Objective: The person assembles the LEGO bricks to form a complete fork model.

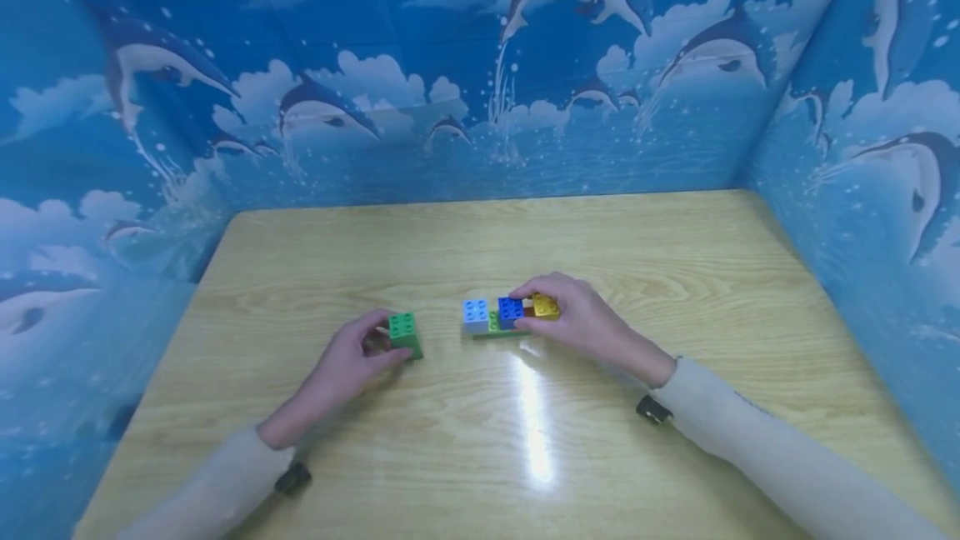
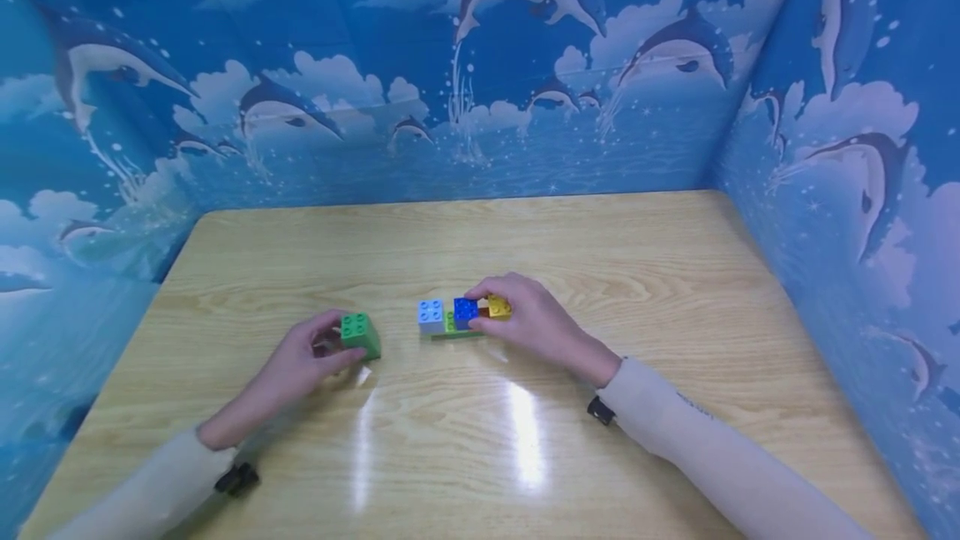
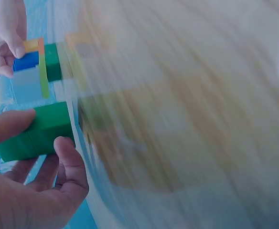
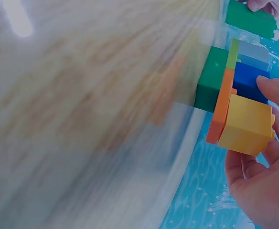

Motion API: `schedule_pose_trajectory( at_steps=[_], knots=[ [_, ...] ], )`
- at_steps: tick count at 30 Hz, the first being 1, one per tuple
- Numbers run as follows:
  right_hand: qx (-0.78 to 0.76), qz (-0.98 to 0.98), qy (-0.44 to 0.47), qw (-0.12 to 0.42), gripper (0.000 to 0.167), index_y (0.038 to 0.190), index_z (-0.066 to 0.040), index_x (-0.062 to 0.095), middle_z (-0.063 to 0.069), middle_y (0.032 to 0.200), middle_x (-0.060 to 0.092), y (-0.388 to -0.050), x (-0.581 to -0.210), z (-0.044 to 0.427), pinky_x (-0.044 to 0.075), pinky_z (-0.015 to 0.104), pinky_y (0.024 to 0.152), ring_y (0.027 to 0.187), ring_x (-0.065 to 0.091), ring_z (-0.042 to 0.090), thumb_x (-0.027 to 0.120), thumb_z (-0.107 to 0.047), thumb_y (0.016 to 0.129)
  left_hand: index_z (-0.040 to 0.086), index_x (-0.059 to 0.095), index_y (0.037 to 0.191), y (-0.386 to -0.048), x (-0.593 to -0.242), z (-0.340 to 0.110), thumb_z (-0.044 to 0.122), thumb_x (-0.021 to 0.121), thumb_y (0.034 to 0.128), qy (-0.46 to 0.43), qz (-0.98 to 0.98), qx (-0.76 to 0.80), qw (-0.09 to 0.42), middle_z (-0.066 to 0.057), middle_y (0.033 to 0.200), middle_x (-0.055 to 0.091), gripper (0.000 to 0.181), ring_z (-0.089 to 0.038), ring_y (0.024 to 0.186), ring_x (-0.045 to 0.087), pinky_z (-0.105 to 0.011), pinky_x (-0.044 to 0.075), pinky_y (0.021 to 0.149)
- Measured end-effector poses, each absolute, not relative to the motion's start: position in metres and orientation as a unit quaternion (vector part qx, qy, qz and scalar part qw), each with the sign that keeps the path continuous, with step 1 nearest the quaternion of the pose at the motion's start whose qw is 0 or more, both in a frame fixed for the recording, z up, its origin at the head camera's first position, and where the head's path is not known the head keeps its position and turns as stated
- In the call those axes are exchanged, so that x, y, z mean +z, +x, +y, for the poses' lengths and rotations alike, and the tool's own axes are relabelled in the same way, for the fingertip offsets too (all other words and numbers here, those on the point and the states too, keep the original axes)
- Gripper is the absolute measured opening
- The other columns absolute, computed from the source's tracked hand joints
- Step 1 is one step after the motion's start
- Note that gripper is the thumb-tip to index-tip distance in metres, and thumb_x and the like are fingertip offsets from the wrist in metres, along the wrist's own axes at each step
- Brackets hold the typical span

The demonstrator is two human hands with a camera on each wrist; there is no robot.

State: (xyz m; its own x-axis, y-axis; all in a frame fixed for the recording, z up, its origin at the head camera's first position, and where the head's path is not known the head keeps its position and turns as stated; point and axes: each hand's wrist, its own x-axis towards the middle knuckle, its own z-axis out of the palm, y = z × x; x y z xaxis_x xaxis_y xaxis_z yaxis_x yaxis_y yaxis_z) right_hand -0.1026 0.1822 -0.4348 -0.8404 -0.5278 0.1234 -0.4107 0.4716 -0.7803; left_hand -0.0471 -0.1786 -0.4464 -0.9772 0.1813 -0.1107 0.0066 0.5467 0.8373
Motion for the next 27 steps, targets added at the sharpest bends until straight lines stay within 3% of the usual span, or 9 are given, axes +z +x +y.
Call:
schedule_pose_trajectory(
  at_steps=[4,11,18,27],
  knots=[
    [-0.438,0.854,-0.275,0.062,0.038,0.129,-0.016,0.078,0.001,0.131,0.074,-0.103,-0.435,0.183,0.061,0.044,0.097,0.119,0.069,0.027,0.090,-0.015,0.093,0.006,0.070,0.132,-0.045,-0.447,-0.170,0.011,0.086,0.0929,0.057,0.867,0.485,0.100,-0.009,0.119,0.070,0.042,-0.022,0.097,0.067,-0.035,0.059,0.082],
    [-0.442,0.854,-0.269,0.051,0.038,0.129,-0.013,0.078,0.004,0.130,0.074,-0.101,-0.430,0.187,0.061,0.046,0.096,0.117,0.070,0.032,0.090,-0.014,0.093,0.005,0.072,0.127,-0.043,-0.449,-0.154,0.007,0.088,0.0911,0.058,0.849,0.515,0.108,-0.008,0.110,0.070,0.039,-0.023,0.091,0.067,-0.033,0.061,0.064],
    [-0.442,0.856,-0.264,0.037,0.037,0.129,-0.012,0.077,0.004,0.128,0.075,-0.100,-0.426,0.192,0.062,0.041,0.090,0.113,0.070,0.030,0.089,-0.014,0.094,0.003,0.073,0.126,-0.041,-0.454,-0.135,0.002,0.089,0.0866,0.059,0.844,0.522,0.108,-0.005,0.110,0.072,0.043,-0.020,0.090,0.069,-0.031,0.060,0.078],
    [-0.447,0.857,-0.256,0.017,0.036,0.127,-0.012,0.078,0.002,0.124,0.076,-0.099,-0.416,0.196,0.063,0.035,0.082,0.105,0.070,0.022,0.089,-0.013,0.093,0.000,0.072,0.129,-0.037,-0.456,-0.119,0.002,0.090,0.0854,0.088,0.838,0.528,0.105,-0.007,0.113,0.073,0.047,-0.019,0.088,0.069,-0.030,0.061,0.078]
  ],
)
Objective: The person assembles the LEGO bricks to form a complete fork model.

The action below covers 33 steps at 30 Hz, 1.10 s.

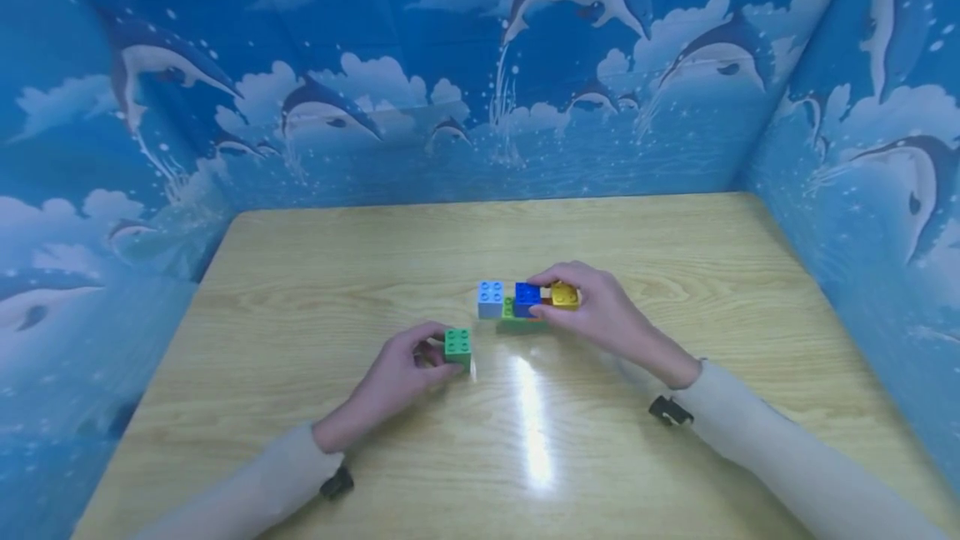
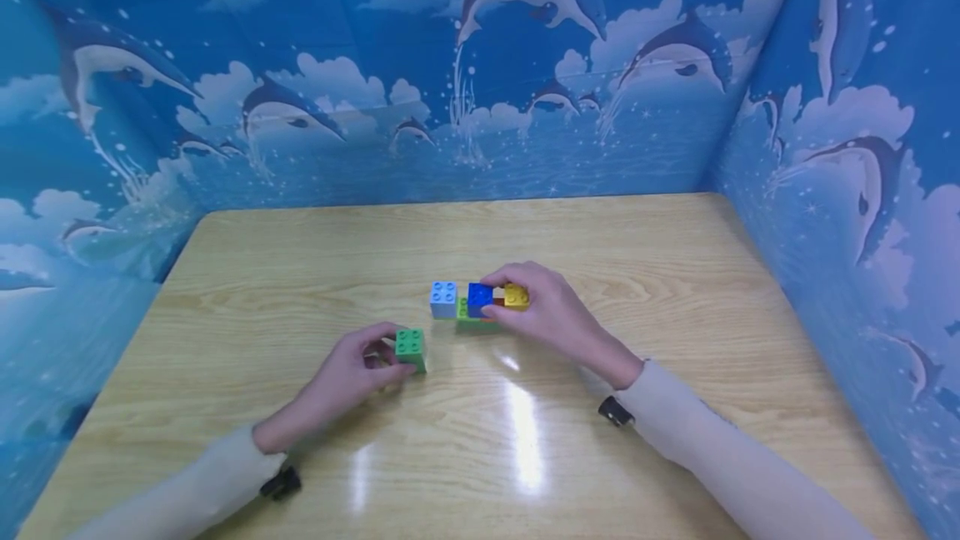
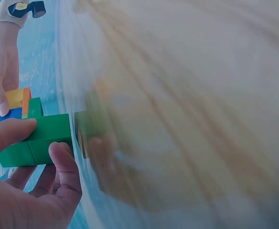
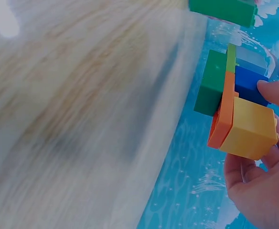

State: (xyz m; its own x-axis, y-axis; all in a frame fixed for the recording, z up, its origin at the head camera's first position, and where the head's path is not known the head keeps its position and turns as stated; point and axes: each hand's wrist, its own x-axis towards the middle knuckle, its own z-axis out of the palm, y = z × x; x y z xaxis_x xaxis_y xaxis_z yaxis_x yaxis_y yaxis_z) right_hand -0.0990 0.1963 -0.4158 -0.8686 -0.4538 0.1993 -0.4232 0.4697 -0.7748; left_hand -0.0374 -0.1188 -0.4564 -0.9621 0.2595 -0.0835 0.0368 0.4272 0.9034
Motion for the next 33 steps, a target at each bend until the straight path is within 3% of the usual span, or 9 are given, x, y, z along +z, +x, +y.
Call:
schedule_pose_trajectory(
  at_steps=[8,20,33],
  knots=[
    [-0.469,0.849,-0.241,0.018,0.036,0.128,-0.013,0.077,0.003,0.125,0.075,-0.096,-0.404,0.196,0.064,0.034,0.073,0.100,0.071,0.022,0.089,-0.011,0.093,-0.004,0.070,0.130,-0.038,-0.457,-0.105,0.002,0.088,0.0880,0.115,0.827,0.537,0.120,-0.009,0.108,0.075,0.046,-0.019,0.089,0.071,-0.029,0.062,0.081],
    [-0.477,0.845,-0.241,0.010,0.035,0.130,-0.013,0.077,0.005,0.127,0.074,-0.093,-0.395,0.203,0.065,0.035,0.076,0.106,0.071,0.025,0.087,-0.014,0.096,0.003,0.074,0.124,-0.040,-0.461,-0.088,0.001,0.085,0.0902,0.117,0.832,0.526,0.130,0.000,0.104,0.072,0.036,-0.017,0.094,0.069,-0.029,0.061,0.082],
    [-0.472,0.840,-0.267,-0.006,0.038,0.130,-0.013,0.076,0.002,0.124,0.074,-0.084,-0.385,0.200,0.063,0.034,0.071,0.101,0.069,0.023,0.088,-0.009,0.094,-0.002,0.071,0.131,-0.046,-0.463,-0.077,0.003,0.087,0.0895,0.127,0.817,0.542,0.151,-0.004,0.105,0.073,0.044,-0.018,0.093,0.070,-0.029,0.062,0.082]
  ],
)
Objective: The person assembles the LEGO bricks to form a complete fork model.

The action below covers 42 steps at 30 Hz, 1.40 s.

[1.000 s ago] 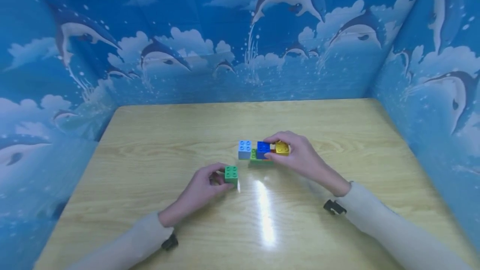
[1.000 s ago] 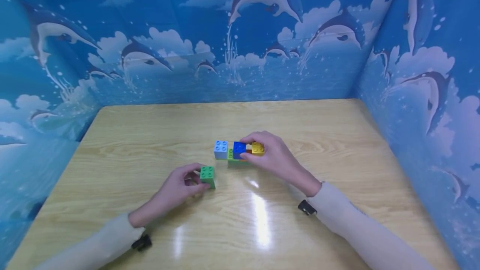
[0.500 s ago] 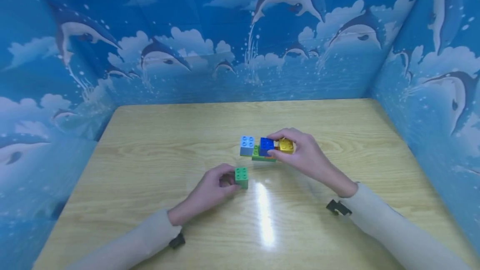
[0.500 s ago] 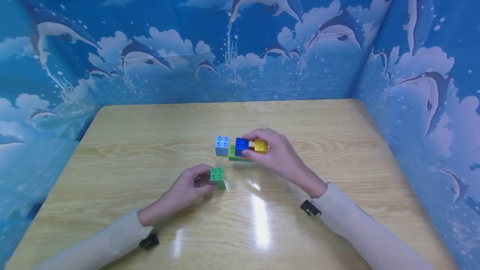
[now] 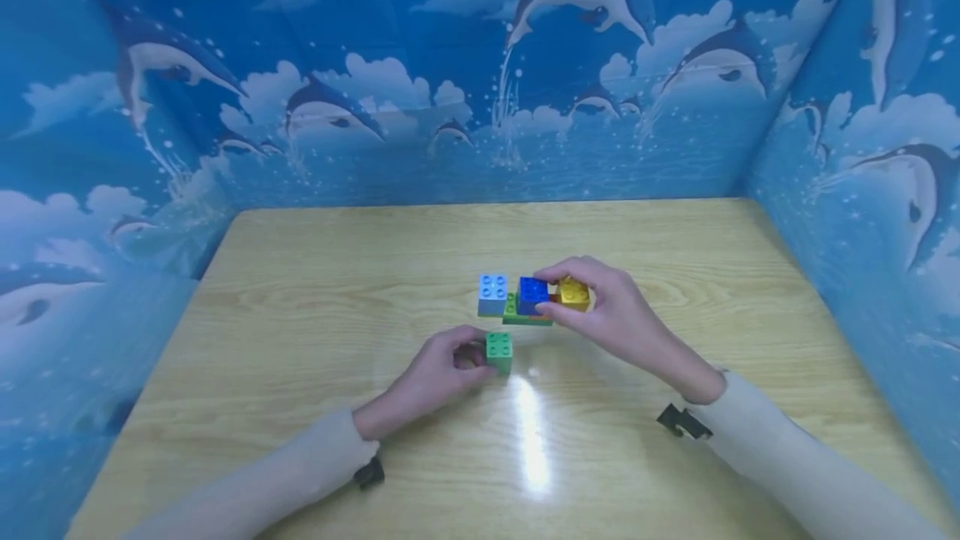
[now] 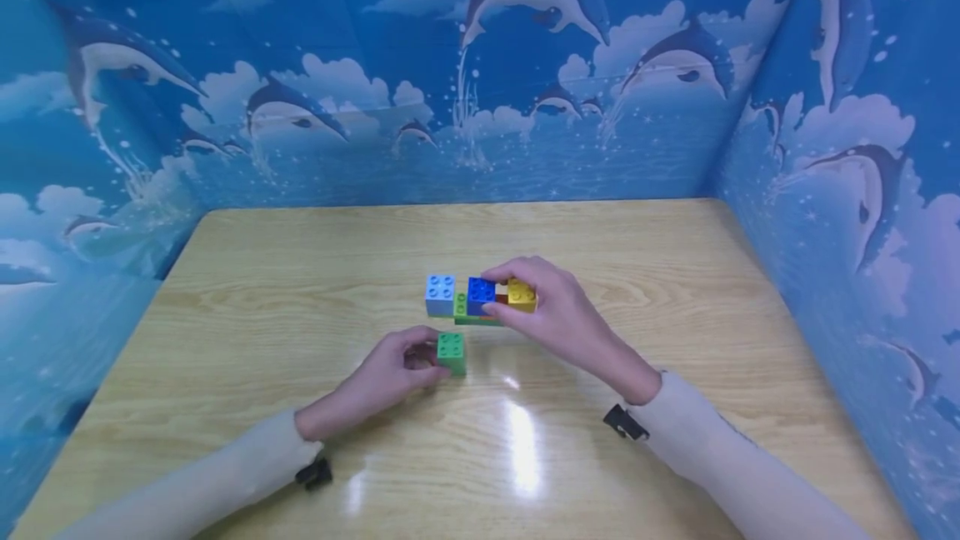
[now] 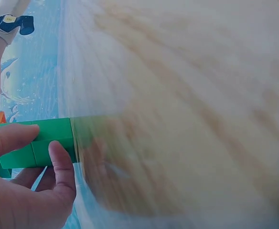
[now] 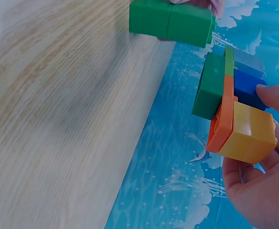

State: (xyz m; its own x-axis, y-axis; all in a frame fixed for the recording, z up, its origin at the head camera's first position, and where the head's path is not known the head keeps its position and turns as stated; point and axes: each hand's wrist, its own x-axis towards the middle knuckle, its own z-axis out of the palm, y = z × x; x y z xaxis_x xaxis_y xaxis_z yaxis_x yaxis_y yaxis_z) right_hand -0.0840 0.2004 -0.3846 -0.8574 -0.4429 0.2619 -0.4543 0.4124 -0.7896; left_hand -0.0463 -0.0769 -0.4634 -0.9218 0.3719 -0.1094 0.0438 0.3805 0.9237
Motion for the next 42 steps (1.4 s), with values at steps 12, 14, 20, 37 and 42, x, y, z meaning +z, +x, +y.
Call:
schedule_pose_trajectory(
  at_steps=[12,14,20,37,42],
  knots=[
    [0.468,-0.832,0.299,0.021,0.039,0.129,-0.014,0.076,-0.002,0.124,0.074,-0.076,-0.379,0.193,0.065,0.033,0.074,0.105,0.069,0.018,0.088,-0.007,0.093,0.006,0.064,0.143,-0.044,-0.459,-0.087,0.014,0.091,0.0882,0.100,0.799,0.570,0.161,-0.008,0.135,0.068,0.061,-0.025,0.110,0.068,-0.036,0.061,0.092],
    [0.469,-0.830,0.302,0.017,0.039,0.129,-0.014,0.077,-0.002,0.124,0.074,-0.075,-0.378,0.191,0.065,0.033,0.074,0.105,0.069,0.019,0.088,-0.007,0.093,0.010,0.062,0.146,-0.042,-0.456,-0.091,0.018,0.091,0.0884,0.097,0.804,0.566,0.153,-0.007,0.137,0.066,0.065,-0.026,0.112,0.067,-0.039,0.060,0.092],
    [0.479,-0.822,0.309,0.004,0.039,0.129,-0.012,0.076,0.001,0.126,0.073,-0.072,-0.378,0.186,0.066,0.033,0.072,0.106,0.069,0.021,0.088,-0.006,0.093,0.012,0.058,0.151,-0.038,-0.438,-0.103,0.020,0.090,0.0908,0.124,0.807,0.571,0.085,-0.005,0.140,0.065,0.069,-0.030,0.124,0.062,-0.050,0.057,0.098],
    [0.470,-0.819,0.328,0.002,0.038,0.128,-0.014,0.077,-0.003,0.123,0.073,-0.068,-0.381,0.174,0.065,0.033,0.077,0.108,0.068,0.018,0.090,-0.009,0.092,0.012,0.069,0.140,-0.042,-0.409,-0.112,0.008,0.086,0.0943,0.194,0.795,0.575,-0.024,0.002,0.133,0.071,0.049,-0.020,0.120,0.064,-0.056,0.058,0.095],
    [0.474,-0.819,0.324,-0.003,0.037,0.128,-0.014,0.078,-0.002,0.123,0.073,-0.068,-0.382,0.171,0.065,0.033,0.078,0.108,0.068,0.018,0.090,-0.012,0.093,0.011,0.070,0.138,-0.041,-0.410,-0.115,0.008,0.087,0.0942,0.196,0.793,0.576,-0.029,0.002,0.132,0.072,0.047,-0.021,0.118,0.065,-0.051,0.059,0.093]
  ],
)
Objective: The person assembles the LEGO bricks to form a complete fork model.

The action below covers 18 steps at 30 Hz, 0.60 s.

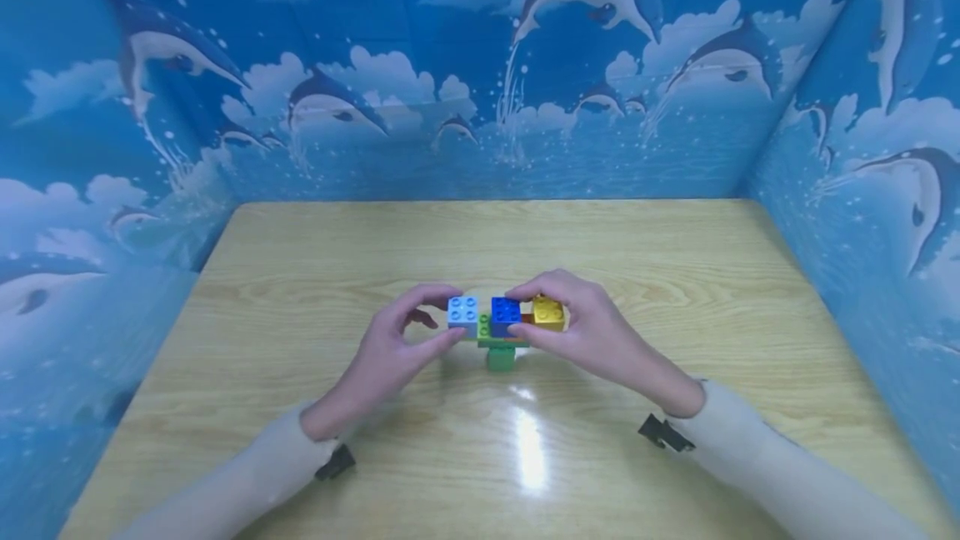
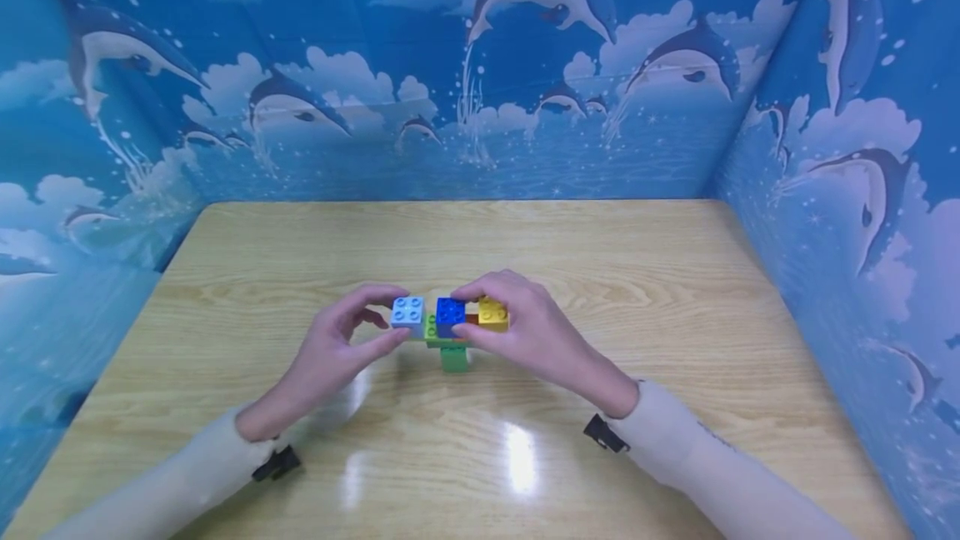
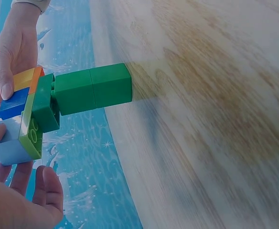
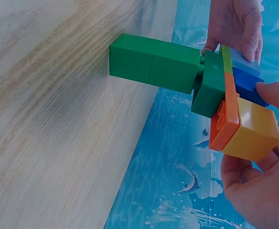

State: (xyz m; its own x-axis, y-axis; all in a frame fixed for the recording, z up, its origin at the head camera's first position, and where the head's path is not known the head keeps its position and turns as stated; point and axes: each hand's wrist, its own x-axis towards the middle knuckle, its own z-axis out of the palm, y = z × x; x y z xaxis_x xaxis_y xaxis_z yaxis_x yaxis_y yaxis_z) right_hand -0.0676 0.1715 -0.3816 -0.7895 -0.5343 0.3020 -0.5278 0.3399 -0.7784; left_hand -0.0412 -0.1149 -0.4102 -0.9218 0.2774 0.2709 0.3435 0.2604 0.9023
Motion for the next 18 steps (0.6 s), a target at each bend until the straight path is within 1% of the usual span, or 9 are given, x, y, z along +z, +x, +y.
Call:
schedule_pose_trajectory(
  at_steps=[2,6,7,9,11,13,15,18],
  knots=[
    [-0.476,0.818,-0.324,0.005,0.038,0.128,-0.014,0.078,-0.002,0.124,0.073,-0.067,-0.382,0.171,0.065,0.033,0.079,0.109,0.069,0.021,0.090,-0.012,0.093,0.012,0.070,0.138,-0.040,-0.410,-0.116,0.008,0.087,0.0935,-0.197,-0.791,-0.578,0.028,0.003,0.131,0.072,0.047,-0.021,0.118,0.065,-0.052,0.059,0.093],
    [-0.479,0.816,-0.322,0.009,0.038,0.130,-0.014,0.077,-0.002,0.126,0.074,-0.066,-0.383,0.172,0.065,0.033,0.080,0.110,0.070,0.021,0.089,-0.011,0.094,0.015,0.071,0.137,-0.040,-0.411,-0.117,0.008,0.087,0.0933,-0.195,-0.788,-0.584,0.024,0.004,0.130,0.072,0.047,-0.021,0.118,0.065,-0.049,0.059,0.094],
    [-0.480,0.817,-0.319,0.010,0.038,0.131,-0.015,0.076,-0.002,0.127,0.073,-0.065,-0.383,0.173,0.064,0.035,0.082,0.111,0.070,0.021,0.088,-0.011,0.094,0.015,0.071,0.136,-0.040,-0.411,-0.117,0.008,0.087,0.0932,-0.194,-0.788,-0.585,0.024,0.004,0.130,0.072,0.046,-0.021,0.118,0.065,-0.048,0.059,0.094],
    [-0.476,0.822,-0.312,0.009,0.039,0.133,-0.016,0.075,-0.005,0.130,0.073,-0.064,-0.385,0.177,0.063,0.041,0.090,0.116,0.069,0.019,0.087,-0.014,0.096,0.015,0.072,0.136,-0.039,-0.411,-0.116,0.008,0.087,0.0930,-0.191,-0.787,-0.586,0.024,0.004,0.129,0.072,0.046,-0.021,0.118,0.065,-0.046,0.058,0.093],
    [-0.471,0.828,-0.304,0.002,0.041,0.136,-0.017,0.072,-0.007,0.133,0.072,-0.062,-0.387,0.183,0.060,0.048,0.098,0.123,0.067,0.018,0.086,-0.017,0.097,0.014,0.072,0.136,-0.040,-0.411,-0.116,0.007,0.087,0.0928,-0.191,-0.787,-0.586,0.024,0.003,0.128,0.073,0.046,-0.021,0.118,0.065,-0.047,0.059,0.093],
    [-0.460,0.836,-0.298,-0.012,0.043,0.139,-0.017,0.070,-0.008,0.136,0.071,-0.060,-0.390,0.189,0.056,0.052,0.103,0.127,0.065,0.018,0.085,-0.019,0.098,0.014,0.072,0.136,-0.040,-0.411,-0.116,0.007,0.087,0.0927,-0.192,-0.787,-0.586,0.025,0.003,0.127,0.073,0.046,-0.021,0.117,0.066,-0.047,0.059,0.093],
    [-0.447,0.842,-0.298,-0.037,0.046,0.141,-0.015,0.069,-0.006,0.138,0.070,-0.058,-0.393,0.195,0.056,0.049,0.103,0.126,0.065,0.018,0.084,-0.018,0.098,0.013,0.072,0.136,-0.039,-0.412,-0.117,0.006,0.087,0.0926,-0.192,-0.787,-0.586,0.026,0.002,0.126,0.074,0.046,-0.021,0.116,0.066,-0.048,0.059,0.092],
    [-0.433,0.844,-0.305,-0.080,0.046,0.140,-0.011,0.069,-0.002,0.137,0.072,-0.054,-0.400,0.202,0.057,0.038,0.099,0.119,0.067,0.019,0.085,-0.012,0.096,0.011,0.072,0.136,-0.039,-0.412,-0.117,0.007,0.087,0.0925,-0.194,-0.787,-0.585,0.027,0.003,0.125,0.074,0.046,-0.021,0.116,0.066,-0.049,0.060,0.092]
  ],
)
